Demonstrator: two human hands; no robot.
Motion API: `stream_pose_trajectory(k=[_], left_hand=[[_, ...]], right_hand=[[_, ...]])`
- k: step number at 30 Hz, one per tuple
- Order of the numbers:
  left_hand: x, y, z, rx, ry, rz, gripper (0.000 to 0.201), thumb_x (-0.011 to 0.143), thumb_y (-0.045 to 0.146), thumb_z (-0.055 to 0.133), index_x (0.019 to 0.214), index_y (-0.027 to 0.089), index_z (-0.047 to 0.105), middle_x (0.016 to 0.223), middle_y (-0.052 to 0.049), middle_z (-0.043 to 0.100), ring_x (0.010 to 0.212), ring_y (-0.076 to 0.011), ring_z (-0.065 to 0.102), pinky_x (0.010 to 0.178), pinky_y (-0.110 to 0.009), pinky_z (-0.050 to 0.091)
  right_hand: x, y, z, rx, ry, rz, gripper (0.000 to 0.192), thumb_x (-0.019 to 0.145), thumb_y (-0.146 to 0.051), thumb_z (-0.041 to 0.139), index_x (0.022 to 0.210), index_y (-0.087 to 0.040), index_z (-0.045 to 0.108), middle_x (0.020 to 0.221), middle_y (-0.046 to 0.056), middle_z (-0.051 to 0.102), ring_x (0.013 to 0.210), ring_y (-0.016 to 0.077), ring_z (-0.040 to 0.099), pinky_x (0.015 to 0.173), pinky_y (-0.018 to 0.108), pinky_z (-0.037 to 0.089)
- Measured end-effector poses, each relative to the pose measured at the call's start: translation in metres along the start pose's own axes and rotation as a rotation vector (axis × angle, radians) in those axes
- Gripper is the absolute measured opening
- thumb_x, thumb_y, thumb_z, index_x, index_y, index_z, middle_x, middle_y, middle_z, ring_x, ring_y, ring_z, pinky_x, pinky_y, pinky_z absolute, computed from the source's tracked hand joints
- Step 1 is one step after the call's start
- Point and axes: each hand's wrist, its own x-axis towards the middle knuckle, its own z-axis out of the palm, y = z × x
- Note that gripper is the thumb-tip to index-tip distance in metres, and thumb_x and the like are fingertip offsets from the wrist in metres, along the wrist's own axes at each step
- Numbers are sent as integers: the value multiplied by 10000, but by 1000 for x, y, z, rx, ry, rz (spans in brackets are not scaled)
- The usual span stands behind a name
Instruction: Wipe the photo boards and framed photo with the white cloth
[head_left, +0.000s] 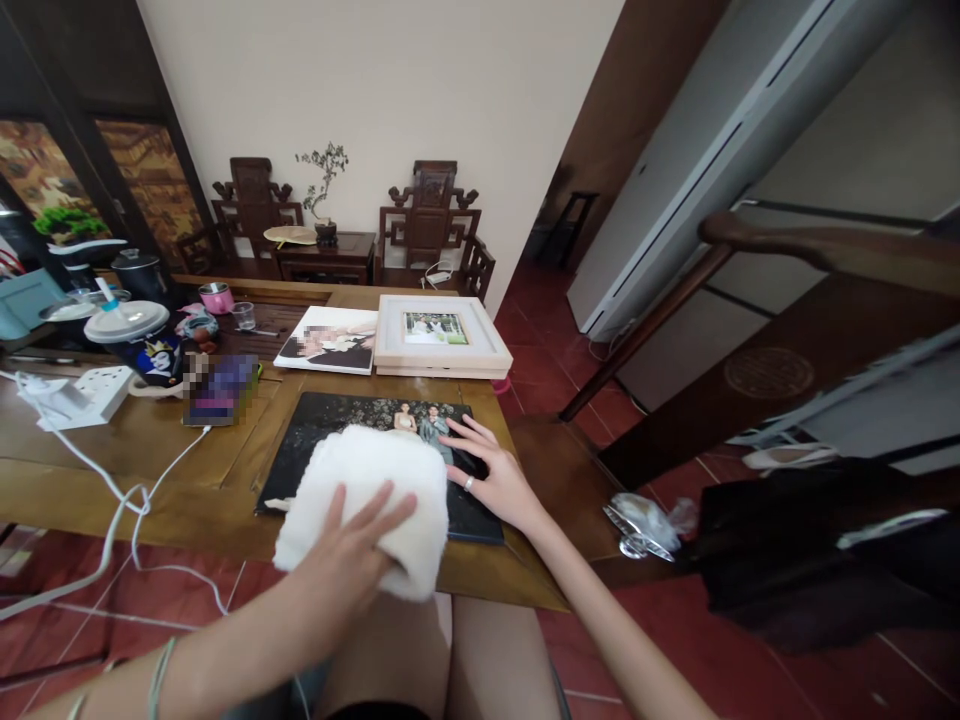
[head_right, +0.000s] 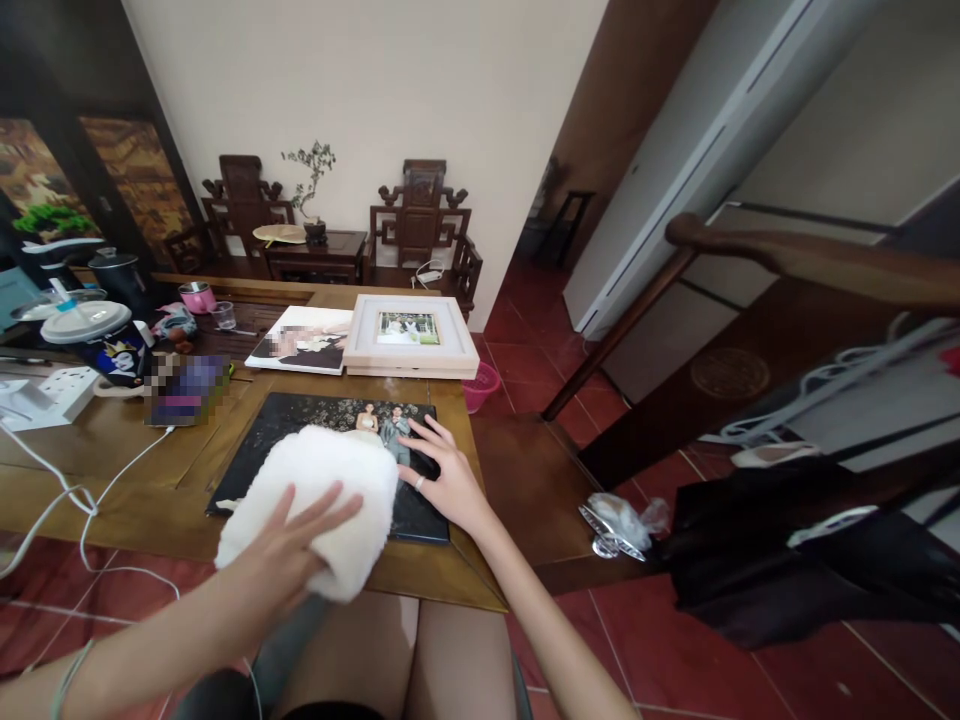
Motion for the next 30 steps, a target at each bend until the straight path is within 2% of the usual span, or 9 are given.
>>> stream_pose_trajectory(k=[6, 9, 12, 16, 19, 21, 24, 27, 30], left_hand=[[69, -65, -36, 19, -6, -177, 363, 866, 51, 442, 1146, 203, 617, 1542, -96, 268, 1435, -338, 174, 1040, -709, 222], [85, -80, -40, 30, 35, -223, 396, 909, 86, 405, 1254, 219, 548, 1541, -89, 273, 1435, -330, 175, 1041, -702, 231], [72, -63, -37, 59, 9, -226, 385, 880, 55, 440, 1206, 195, 590, 1544, -96, 264, 1437, -329, 170, 1060, -686, 222], [23, -16, -10, 57, -4, -120, 317, 840, 28, 503, 980, 224, 709, 1543, -65, 258, 1428, -343, 195, 1070, -705, 155], [-13, 9, 15, 70, 68, 18, 181, 838, 127, 594, 877, 224, 742, 1539, -48, 269, 1418, -352, 221, 1116, -653, -6], [-27, 14, 20, 70, 94, 49, 146, 828, 157, 620, 873, 217, 745, 1538, -42, 274, 1422, -339, 215, 1134, -601, -60], [-31, 3, 5, -12, 27, -7, 212, 819, 91, 572, 878, 220, 730, 1545, -19, 255, 1432, -305, 195, 1149, -596, 45], [-17, -26, -23, -60, -12, -122, 343, 824, -1, 447, 939, 205, 697, 1545, -26, 256, 1442, -268, 169, 1129, -611, 154], [-5, -59, -41, -38, 1, -249, 338, 854, 15, 400, 968, 179, 672, 1540, -52, 270, 1447, -270, 142, 1116, -625, 169]], right_hand=[[-1, -1, 1, 1, 6, 19, 356, 777, -397, 696, 1113, -281, 693, 1349, 71, 565, 1374, 291, 347, 1097, 561, 311], [-1, -2, 1, 10, 5, 27, 358, 775, -403, 697, 1111, -282, 694, 1350, 71, 564, 1377, 289, 343, 1101, 557, 308], [0, -3, 0, 8, 0, 35, 362, 771, -405, 700, 1109, -276, 697, 1350, 75, 564, 1378, 293, 340, 1106, 554, 303], [0, -2, 0, -2, 1, 24, 352, 774, -391, 697, 1106, -273, 698, 1346, 79, 567, 1369, 297, 355, 1096, 559, 319], [0, 0, 0, -7, -1, 12, 353, 777, -386, 697, 1112, -273, 693, 1352, 78, 562, 1369, 295, 354, 1092, 562, 324], [0, 0, 0, -9, -2, 13, 360, 778, -390, 697, 1118, -270, 691, 1357, 78, 557, 1372, 296, 349, 1091, 562, 324], [-1, -1, 0, -6, 0, 15, 362, 776, -390, 700, 1116, -267, 692, 1361, 82, 553, 1370, 297, 352, 1091, 557, 327], [-1, -2, 0, 1, -1, 19, 359, 775, -388, 700, 1113, -265, 695, 1358, 84, 555, 1370, 299, 351, 1094, 555, 324], [-1, -2, 0, -1, -6, 28, 363, 777, -391, 698, 1116, -262, 694, 1356, 83, 557, 1375, 298, 343, 1099, 557, 314]])
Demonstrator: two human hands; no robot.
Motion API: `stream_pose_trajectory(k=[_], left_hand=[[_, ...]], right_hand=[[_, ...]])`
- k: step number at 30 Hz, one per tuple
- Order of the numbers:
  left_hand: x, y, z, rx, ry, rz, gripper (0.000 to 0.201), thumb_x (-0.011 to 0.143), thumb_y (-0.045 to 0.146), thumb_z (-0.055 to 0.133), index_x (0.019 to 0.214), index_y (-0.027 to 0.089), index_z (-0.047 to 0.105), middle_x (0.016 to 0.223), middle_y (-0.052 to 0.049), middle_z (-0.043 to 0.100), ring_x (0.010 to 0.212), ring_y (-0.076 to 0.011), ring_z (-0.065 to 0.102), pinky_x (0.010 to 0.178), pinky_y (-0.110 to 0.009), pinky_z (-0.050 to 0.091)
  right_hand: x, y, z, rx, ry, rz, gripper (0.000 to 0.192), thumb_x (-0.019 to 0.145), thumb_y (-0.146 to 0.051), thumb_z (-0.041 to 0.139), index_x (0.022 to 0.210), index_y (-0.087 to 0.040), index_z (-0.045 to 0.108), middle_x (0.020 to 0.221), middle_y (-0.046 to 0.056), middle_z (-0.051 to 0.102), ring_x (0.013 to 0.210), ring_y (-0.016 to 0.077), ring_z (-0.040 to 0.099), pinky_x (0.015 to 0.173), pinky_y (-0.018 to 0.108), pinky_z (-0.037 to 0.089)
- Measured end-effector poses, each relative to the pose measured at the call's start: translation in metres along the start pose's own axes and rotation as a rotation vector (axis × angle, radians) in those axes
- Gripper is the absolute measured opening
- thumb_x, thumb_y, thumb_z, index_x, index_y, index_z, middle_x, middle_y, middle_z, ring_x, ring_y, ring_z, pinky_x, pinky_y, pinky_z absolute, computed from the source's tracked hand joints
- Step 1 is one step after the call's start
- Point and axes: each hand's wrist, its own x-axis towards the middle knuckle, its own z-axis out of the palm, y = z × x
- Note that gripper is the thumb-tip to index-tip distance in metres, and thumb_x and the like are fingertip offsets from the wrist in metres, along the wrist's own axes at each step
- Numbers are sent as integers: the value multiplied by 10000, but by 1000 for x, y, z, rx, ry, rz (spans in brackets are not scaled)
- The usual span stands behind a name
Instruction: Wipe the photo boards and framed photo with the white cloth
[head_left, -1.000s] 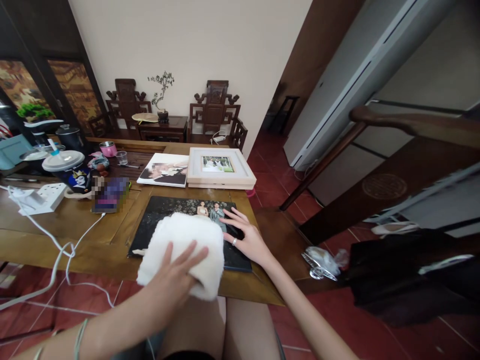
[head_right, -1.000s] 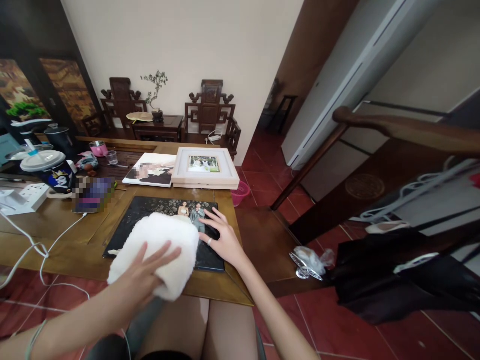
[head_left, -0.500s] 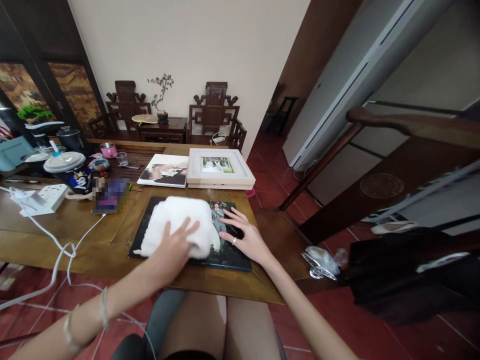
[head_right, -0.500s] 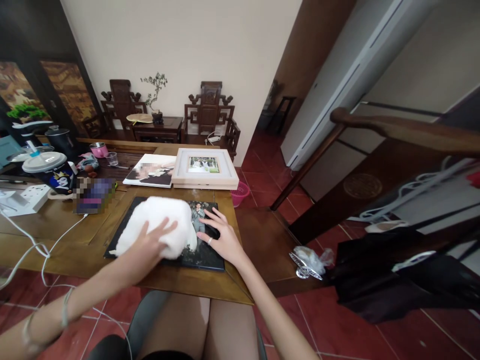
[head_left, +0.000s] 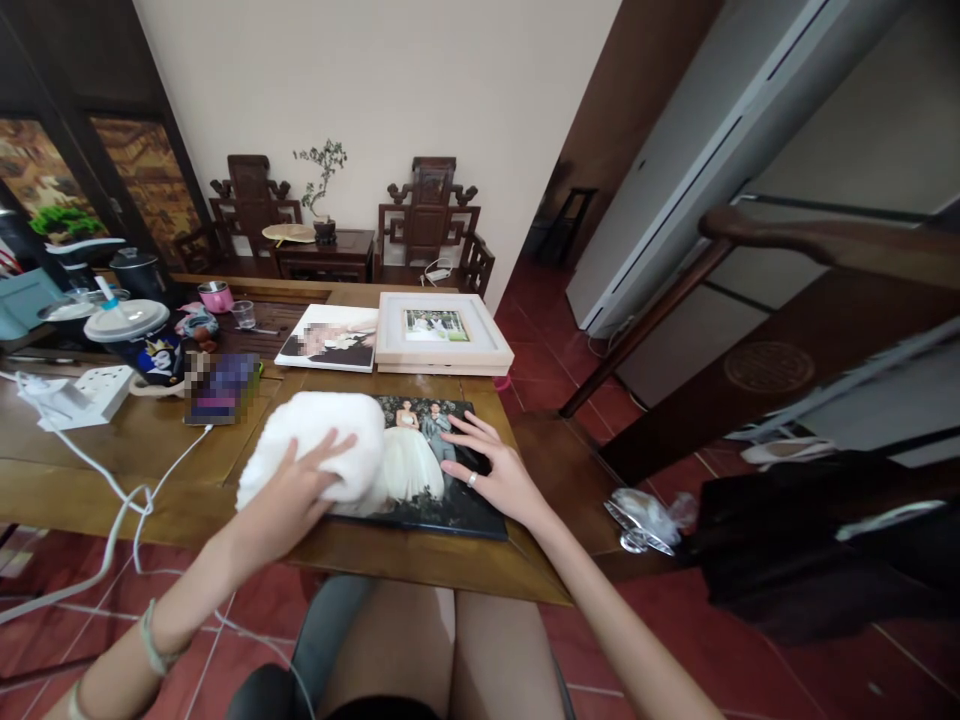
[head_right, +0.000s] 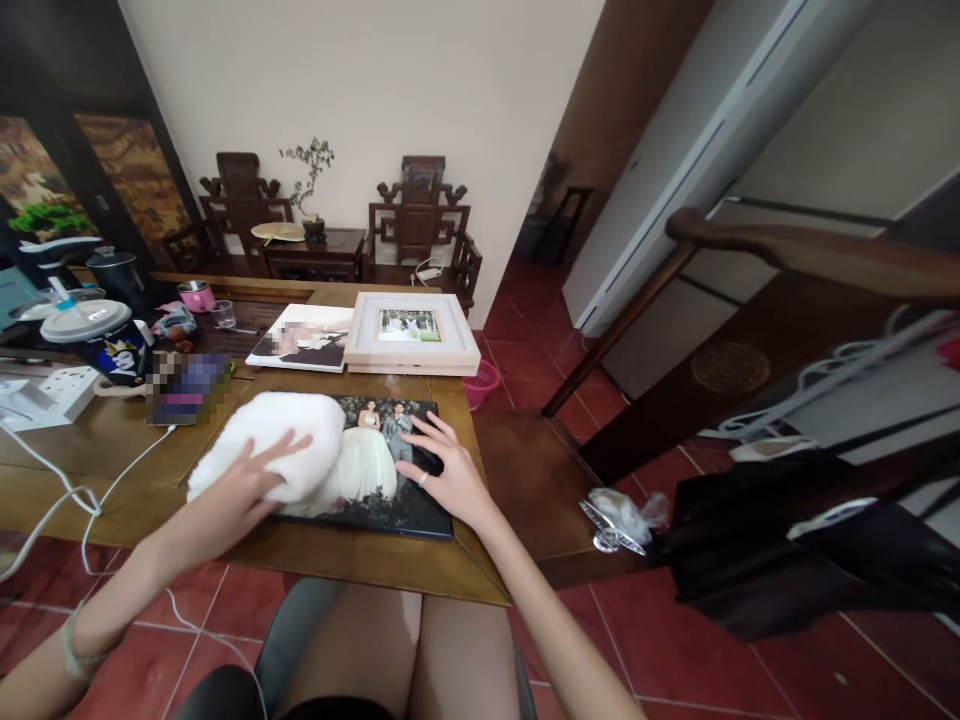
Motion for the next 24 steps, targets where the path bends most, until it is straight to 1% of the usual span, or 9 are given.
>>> stream_pose_trajectory(k=[2, 4, 8, 10, 12, 15, 18, 21, 24], left_hand=[[2, -13, 1, 14, 25, -63, 300, 858, 41, 402, 921, 163, 668, 1544, -65, 255, 1446, -284, 134, 1110, -629, 177], [-10, -18, 11, 26, 67, -82, 314, 841, 30, 381, 878, 155, 667, 1547, -72, 240, 1448, -282, 122, 1111, -620, 186], [-55, -9, 39, 25, 100, 4, 297, 801, 52, 417, 768, 187, 679, 1540, -39, 246, 1445, -269, 156, 1135, -580, 137], [-71, -3, 42, 14, 77, 51, 274, 811, 86, 449, 790, 214, 690, 1539, -12, 244, 1438, -255, 195, 1152, -539, 120], [-73, 0, 34, 8, 61, 68, 292, 831, 85, 436, 863, 225, 690, 1542, -2, 238, 1436, -239, 202, 1159, -515, 128], [-46, -7, 15, -2, 10, 43, 326, 870, 65, 373, 928, 196, 666, 1546, -28, 243, 1442, -240, 167, 1149, -534, 165], [1, -24, -1, 11, -32, -13, 300, 904, 97, 361, 972, 171, 644, 1547, -62, 245, 1444, -268, 149, 1120, -586, 201], [44, -42, -7, 40, 24, -52, 279, 922, 140, 378, 1032, 169, 632, 1546, -71, 255, 1447, -283, 138, 1105, -615, 206], [66, -47, -6, 68, 88, -101, 297, 905, 127, 403, 1100, 175, 622, 1539, -79, 273, 1444, -298, 151, 1095, -634, 209]], right_hand=[[0, 0, 0, 2, -3, 6, 363, 779, -391, 696, 1120, -267, 691, 1358, 78, 556, 1379, 297, 335, 1101, 561, 307], [1, 1, 0, 8, -4, 6, 363, 779, -389, 696, 1122, -270, 689, 1360, 76, 554, 1383, 297, 327, 1102, 565, 305], [1, 2, 0, 19, -7, -15, 362, 777, -381, 700, 1117, -259, 691, 1356, 87, 557, 1376, 298, 341, 1097, 562, 314], [0, 3, 0, 20, -15, -23, 360, 778, -380, 700, 1117, -260, 691, 1357, 85, 557, 1375, 298, 344, 1096, 562, 318], [0, 3, -1, 20, -18, -23, 355, 779, -382, 699, 1116, -271, 691, 1358, 78, 557, 1376, 299, 342, 1092, 567, 321], [-1, 2, -1, 26, -15, -22, 352, 775, -386, 703, 1110, -278, 693, 1353, 78, 561, 1373, 305, 347, 1087, 576, 325], [-1, 2, -1, 33, -18, -29, 354, 772, -387, 705, 1108, -274, 695, 1346, 83, 566, 1370, 306, 352, 1087, 579, 322], [-1, 1, -1, 34, -16, -29, 362, 776, -392, 700, 1118, -274, 691, 1352, 85, 560, 1375, 304, 343, 1088, 578, 320], [-1, 1, -1, 26, -8, -24, 361, 778, -391, 697, 1115, -262, 693, 1357, 90, 555, 1378, 297, 341, 1095, 569, 315]])
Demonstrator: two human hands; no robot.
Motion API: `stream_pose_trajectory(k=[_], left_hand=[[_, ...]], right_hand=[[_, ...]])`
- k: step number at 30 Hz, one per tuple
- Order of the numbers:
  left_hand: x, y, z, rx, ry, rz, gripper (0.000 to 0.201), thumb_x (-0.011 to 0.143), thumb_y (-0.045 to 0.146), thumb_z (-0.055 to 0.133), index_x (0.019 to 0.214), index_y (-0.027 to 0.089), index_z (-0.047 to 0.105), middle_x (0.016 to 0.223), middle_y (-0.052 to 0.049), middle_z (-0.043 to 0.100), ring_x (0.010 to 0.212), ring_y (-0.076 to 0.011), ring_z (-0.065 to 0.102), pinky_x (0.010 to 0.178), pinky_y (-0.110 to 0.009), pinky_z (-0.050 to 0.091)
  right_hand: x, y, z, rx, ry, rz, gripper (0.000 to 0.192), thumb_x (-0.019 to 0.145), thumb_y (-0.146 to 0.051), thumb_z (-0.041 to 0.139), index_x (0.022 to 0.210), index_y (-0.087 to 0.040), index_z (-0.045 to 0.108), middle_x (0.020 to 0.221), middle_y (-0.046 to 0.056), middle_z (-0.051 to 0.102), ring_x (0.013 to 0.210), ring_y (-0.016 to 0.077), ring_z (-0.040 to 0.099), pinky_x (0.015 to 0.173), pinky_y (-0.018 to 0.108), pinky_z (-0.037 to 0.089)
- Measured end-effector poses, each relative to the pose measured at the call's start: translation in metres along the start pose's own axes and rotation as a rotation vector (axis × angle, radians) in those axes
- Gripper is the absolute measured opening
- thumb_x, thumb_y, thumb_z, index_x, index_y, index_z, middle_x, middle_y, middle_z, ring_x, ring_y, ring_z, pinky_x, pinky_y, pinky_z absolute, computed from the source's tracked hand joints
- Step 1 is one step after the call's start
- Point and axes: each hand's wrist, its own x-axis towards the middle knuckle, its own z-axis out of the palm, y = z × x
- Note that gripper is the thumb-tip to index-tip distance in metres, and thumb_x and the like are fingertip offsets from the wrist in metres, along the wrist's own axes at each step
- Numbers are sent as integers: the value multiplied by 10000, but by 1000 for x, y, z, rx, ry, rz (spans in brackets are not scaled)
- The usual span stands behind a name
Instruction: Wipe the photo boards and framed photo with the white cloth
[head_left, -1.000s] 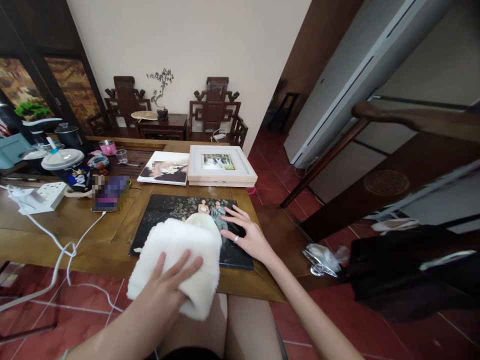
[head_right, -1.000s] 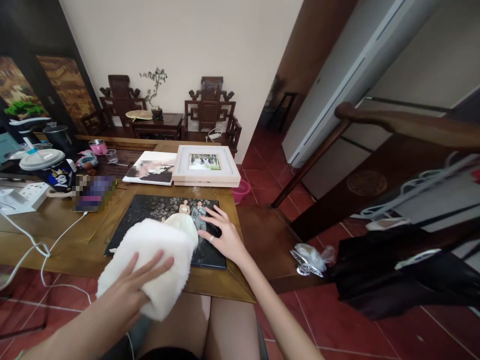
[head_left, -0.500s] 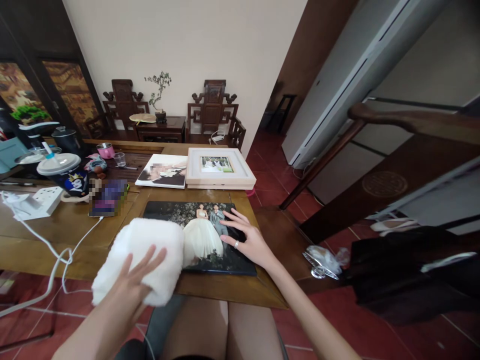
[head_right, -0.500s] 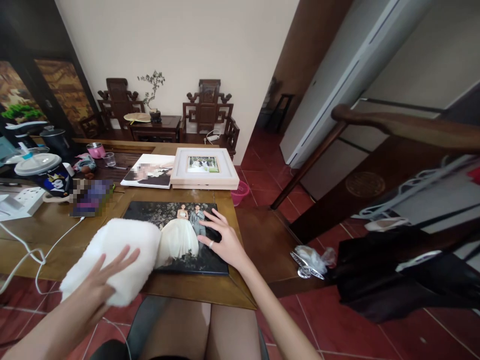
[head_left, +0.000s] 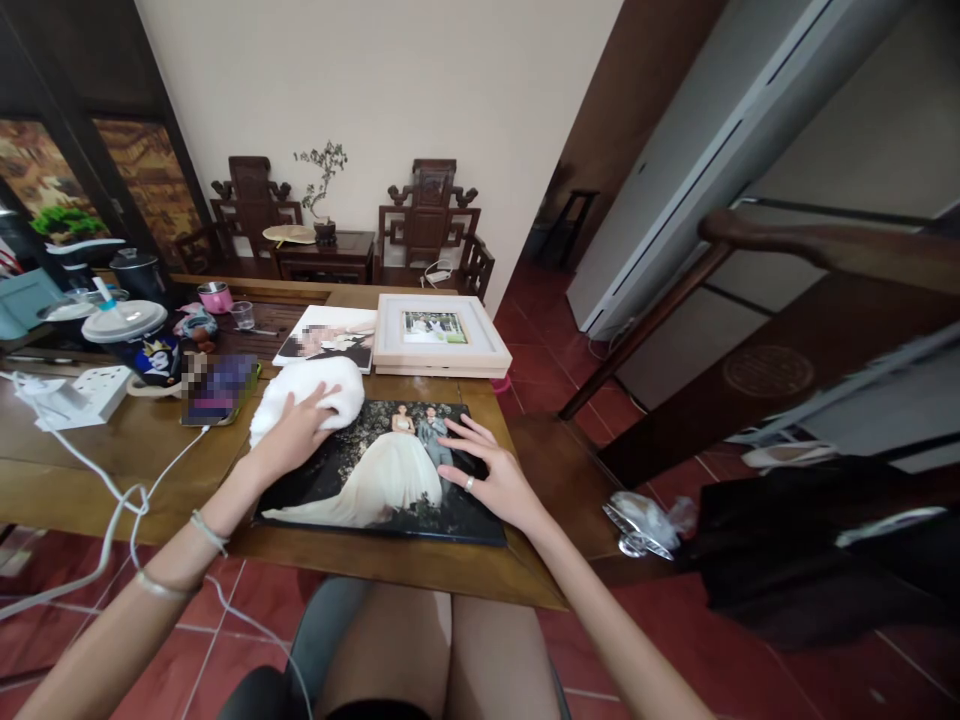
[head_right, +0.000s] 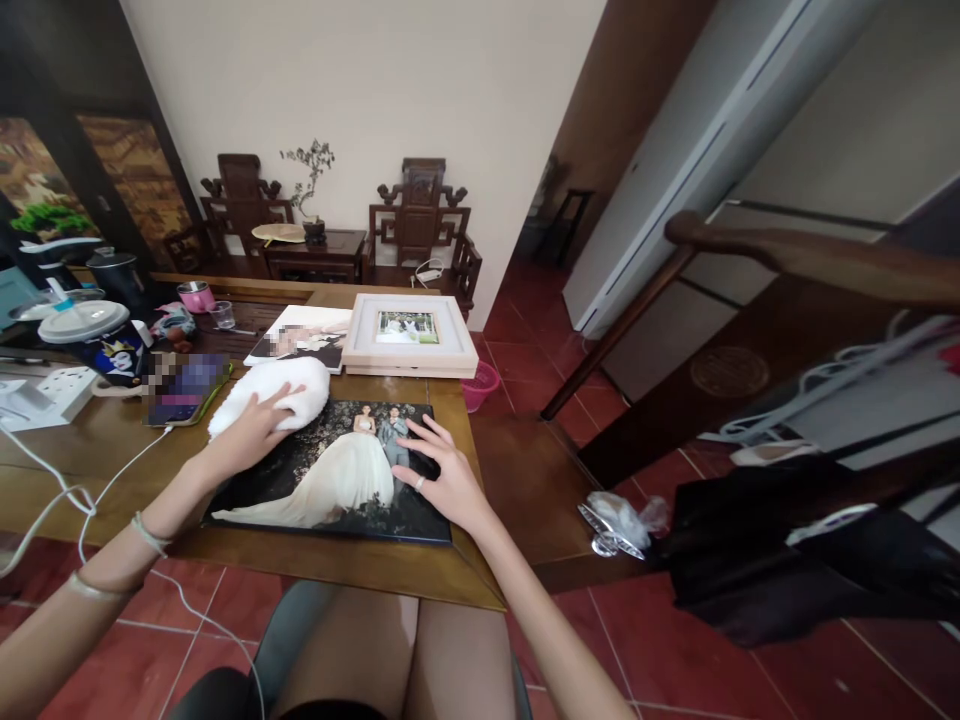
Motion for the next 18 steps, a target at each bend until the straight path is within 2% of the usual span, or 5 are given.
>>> stream_pose_trajectory(k=[2, 5, 11, 14, 18], left_hand=[[-4, 10, 4, 28, 14, -20, 318, 885, 93, 413, 1101, 171, 632, 1539, -89, 271, 1441, -306, 163, 1091, -639, 215], [-37, 41, 13, 45, -6, -1, 327, 840, 28, 433, 1014, 159, 677, 1540, -102, 261, 1439, -310, 169, 1101, -642, 183], [-115, 98, 27, -112, -122, 291, 213, 784, 79, 568, 856, 214, 716, 1557, -20, 206, 1439, -318, 154, 1123, -643, 75], [-106, 98, 20, -134, -130, 298, 286, 777, 37, 538, 920, 221, 703, 1557, -10, 214, 1441, -296, 162, 1129, -630, 112], [-49, 73, 8, -48, -99, 142, 377, 817, -11, 441, 1038, 195, 668, 1549, -63, 249, 1443, -295, 155, 1101, -646, 186]], right_hand=[[0, 0, 0, -8, 3, 5, 358, 781, -389, 693, 1113, -254, 693, 1356, 94, 556, 1376, 293, 344, 1098, 565, 311], [0, 0, 1, -14, 1, 12, 360, 787, -389, 686, 1117, -246, 691, 1356, 96, 555, 1375, 289, 346, 1098, 560, 315], [0, 2, 2, -26, 7, 5, 358, 780, -390, 693, 1110, -251, 693, 1356, 92, 557, 1369, 289, 356, 1095, 553, 324], [0, 1, 1, -13, 11, 0, 354, 779, -397, 694, 1106, -259, 695, 1353, 90, 560, 1368, 288, 359, 1097, 551, 323], [0, -1, 1, -12, 4, 12, 358, 778, -403, 696, 1111, -271, 693, 1351, 85, 562, 1372, 293, 352, 1097, 567, 312]])
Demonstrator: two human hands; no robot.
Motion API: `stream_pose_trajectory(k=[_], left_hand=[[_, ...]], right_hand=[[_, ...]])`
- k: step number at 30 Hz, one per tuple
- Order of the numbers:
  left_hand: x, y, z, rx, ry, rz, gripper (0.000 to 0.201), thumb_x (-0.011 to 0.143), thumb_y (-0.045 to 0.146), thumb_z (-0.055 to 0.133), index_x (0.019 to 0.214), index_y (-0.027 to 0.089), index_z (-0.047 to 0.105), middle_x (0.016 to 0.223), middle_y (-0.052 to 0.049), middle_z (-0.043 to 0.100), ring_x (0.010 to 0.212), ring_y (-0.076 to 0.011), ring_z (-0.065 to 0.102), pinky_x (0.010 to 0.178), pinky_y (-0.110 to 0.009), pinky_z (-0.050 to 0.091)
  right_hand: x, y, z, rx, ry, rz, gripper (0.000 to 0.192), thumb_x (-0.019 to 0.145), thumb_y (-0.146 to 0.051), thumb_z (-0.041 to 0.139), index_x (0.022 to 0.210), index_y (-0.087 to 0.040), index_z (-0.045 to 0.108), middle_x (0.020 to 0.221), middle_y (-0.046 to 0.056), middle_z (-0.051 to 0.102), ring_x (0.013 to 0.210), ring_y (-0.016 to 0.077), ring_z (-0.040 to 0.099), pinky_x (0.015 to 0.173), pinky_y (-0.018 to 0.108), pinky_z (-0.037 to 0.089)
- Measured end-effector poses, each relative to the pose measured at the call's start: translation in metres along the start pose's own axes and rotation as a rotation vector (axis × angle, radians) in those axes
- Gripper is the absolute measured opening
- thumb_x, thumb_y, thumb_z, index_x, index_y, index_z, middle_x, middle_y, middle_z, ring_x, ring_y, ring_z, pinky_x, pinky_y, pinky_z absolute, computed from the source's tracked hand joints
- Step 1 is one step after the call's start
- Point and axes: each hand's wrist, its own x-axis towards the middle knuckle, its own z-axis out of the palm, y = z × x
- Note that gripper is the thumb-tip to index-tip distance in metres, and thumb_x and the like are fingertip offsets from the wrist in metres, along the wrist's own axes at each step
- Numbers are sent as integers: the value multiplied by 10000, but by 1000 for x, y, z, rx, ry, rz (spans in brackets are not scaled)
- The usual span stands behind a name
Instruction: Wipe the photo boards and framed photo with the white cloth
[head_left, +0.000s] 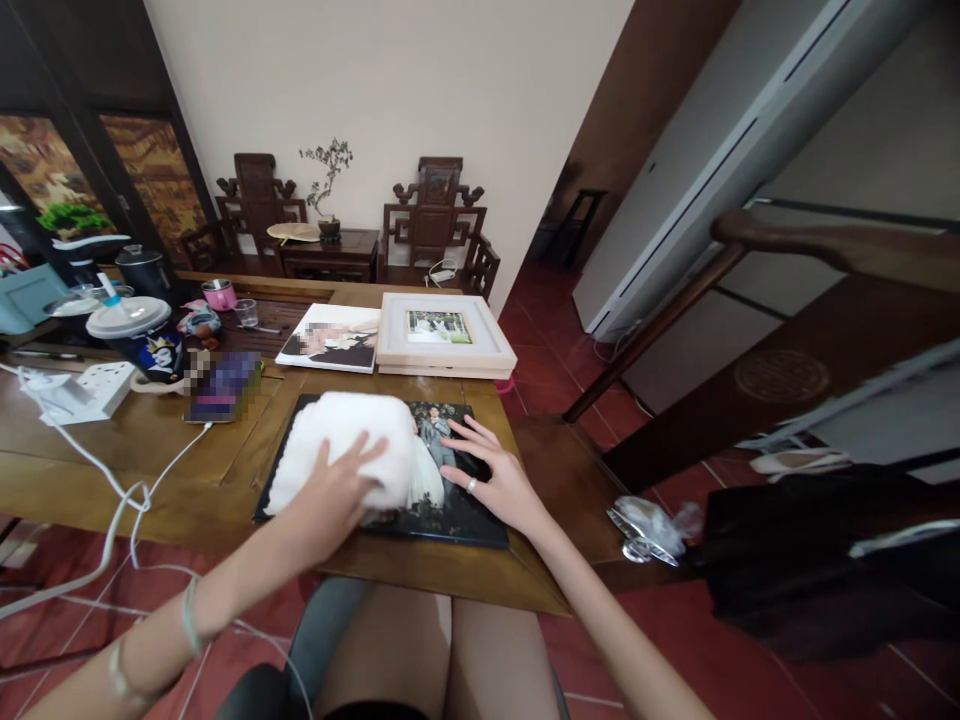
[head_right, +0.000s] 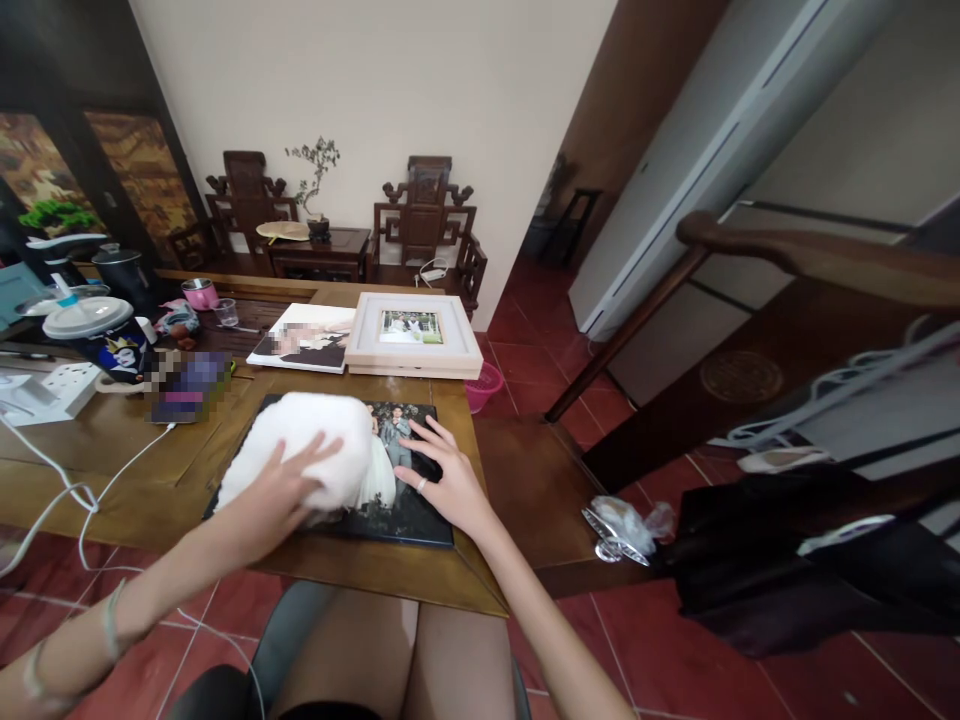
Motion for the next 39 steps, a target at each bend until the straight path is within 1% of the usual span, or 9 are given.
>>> stream_pose_trajectory(k=[5, 11, 14, 17, 21, 24, 27, 35, 39], left_hand=[[38, -7, -7, 84, 37, -84, 374, 872, 53, 439, 1186, 173, 603, 1535, -121, 277, 1428, -343, 189, 1055, -686, 236], [-11, 49, 28, 148, -41, 70, 254, 873, 111, 517, 988, 187, 731, 1524, -141, 292, 1397, -397, 251, 1056, -700, 215], [-29, 60, 30, 112, -93, 146, 236, 884, 156, 524, 995, 199, 728, 1529, -117, 289, 1391, -395, 268, 1052, -683, 257], [-18, 53, 15, 102, -103, 131, 283, 861, 108, 501, 1054, 188, 691, 1540, -101, 269, 1412, -360, 237, 1049, -668, 278], [30, 23, -2, 109, -5, 52, 356, 847, 60, 462, 1141, 165, 633, 1535, -122, 283, 1422, -342, 218, 1054, -672, 251], [66, 2, -3, 83, 80, -10, 374, 868, 67, 441, 1189, 173, 601, 1531, -115, 298, 1427, -337, 202, 1059, -684, 215], [76, 0, 0, 92, 115, -26, 381, 876, 66, 437, 1203, 178, 597, 1525, -120, 310, 1427, -337, 203, 1058, -693, 201], [0, 66, 22, 227, -27, 158, 260, 894, 161, 506, 1051, 188, 711, 1520, -140, 300, 1387, -399, 274, 1030, -678, 302], [-17, 71, 26, 193, -17, 221, 267, 869, 197, 555, 1095, 222, 696, 1535, -104, 277, 1392, -383, 273, 1069, -643, 273]], right_hand=[[0, -1, 0, 8, -7, 1, 362, 780, -415, 692, 1111, -268, 692, 1355, 90, 558, 1377, 297, 342, 1092, 576, 310], [0, 1, 1, -13, -5, -11, 317, 862, -422, 586, 1125, -274, 681, 1356, 78, 560, 1373, 282, 350, 1099, 561, 309], [0, 3, 2, -25, 4, -29, 358, 908, -410, 508, 1213, -264, 625, 1359, 82, 556, 1367, 264, 361, 1109, 540, 308], [0, 4, 2, -49, 7, -39, 384, 914, -403, 490, 1256, -258, 586, 1372, 93, 535, 1348, 262, 389, 1113, 519, 311], [0, 4, 3, -74, -4, -43, 390, 919, -386, 472, 1274, -252, 563, 1379, 103, 515, 1334, 260, 408, 1110, 500, 323], [0, 4, 3, -80, -1, -39, 418, 914, -383, 477, 1306, -248, 533, 1360, 112, 526, 1305, 261, 439, 1102, 494, 334], [0, 4, 3, -77, 1, -41, 409, 912, -378, 481, 1300, -261, 540, 1350, 101, 534, 1297, 264, 445, 1099, 494, 337], [-1, 4, 1, -75, -25, -55, 423, 912, -330, 443, 1317, -238, 524, 1377, 120, 493, 1299, 268, 433, 1091, 480, 342], [-1, 5, 1, -57, -22, -80, 427, 913, -324, 426, 1323, -248, 521, 1388, 111, 490, 1309, 268, 422, 1095, 486, 332]])
